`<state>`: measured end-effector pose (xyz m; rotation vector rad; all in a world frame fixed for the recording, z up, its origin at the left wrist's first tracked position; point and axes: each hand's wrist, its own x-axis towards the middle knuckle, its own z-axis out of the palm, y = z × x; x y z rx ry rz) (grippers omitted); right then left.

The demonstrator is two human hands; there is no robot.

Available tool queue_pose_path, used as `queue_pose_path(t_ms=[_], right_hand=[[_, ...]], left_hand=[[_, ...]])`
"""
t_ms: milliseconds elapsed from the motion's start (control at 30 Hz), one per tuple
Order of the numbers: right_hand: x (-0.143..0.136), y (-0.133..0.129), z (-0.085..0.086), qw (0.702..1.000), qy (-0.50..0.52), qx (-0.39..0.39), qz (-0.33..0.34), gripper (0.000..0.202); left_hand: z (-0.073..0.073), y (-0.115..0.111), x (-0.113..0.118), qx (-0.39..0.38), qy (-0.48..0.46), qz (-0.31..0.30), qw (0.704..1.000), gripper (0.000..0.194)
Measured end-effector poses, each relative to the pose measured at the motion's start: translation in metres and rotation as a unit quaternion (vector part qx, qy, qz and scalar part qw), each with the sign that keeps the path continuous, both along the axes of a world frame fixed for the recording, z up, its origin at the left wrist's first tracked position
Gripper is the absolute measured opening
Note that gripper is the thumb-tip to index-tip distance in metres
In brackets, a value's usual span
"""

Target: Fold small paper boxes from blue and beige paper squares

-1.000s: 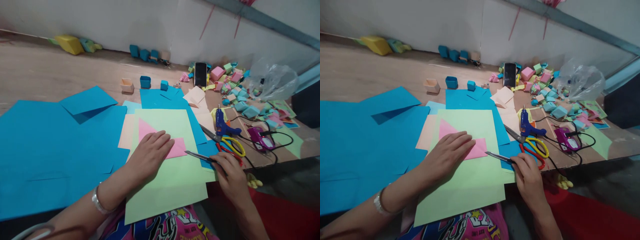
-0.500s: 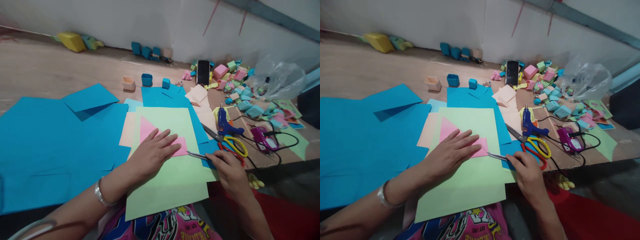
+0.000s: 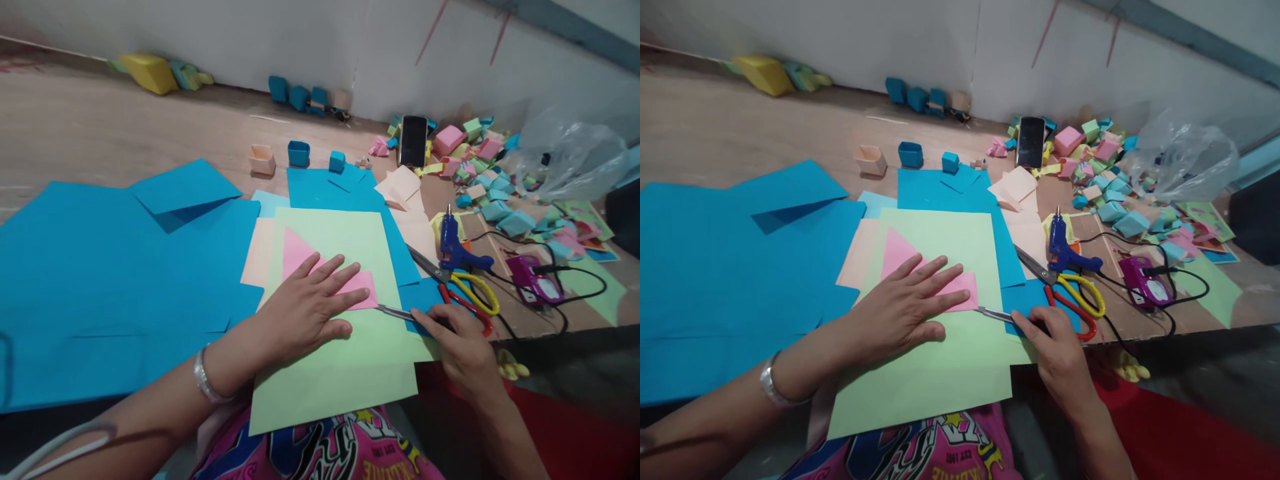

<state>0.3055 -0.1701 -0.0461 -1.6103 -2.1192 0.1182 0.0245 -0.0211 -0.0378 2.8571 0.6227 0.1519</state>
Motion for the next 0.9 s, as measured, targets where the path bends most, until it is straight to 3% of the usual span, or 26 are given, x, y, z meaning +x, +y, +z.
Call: queue_pose_path(t_ms=[900], right_hand=[[-0.027,-0.002,0.007,1.0,-0.017,0.007,0.015,0.068]], left_hand=[[-0.001,-0.004,0.001,-0.015,-0.015,0.007,1.0,0.058]])
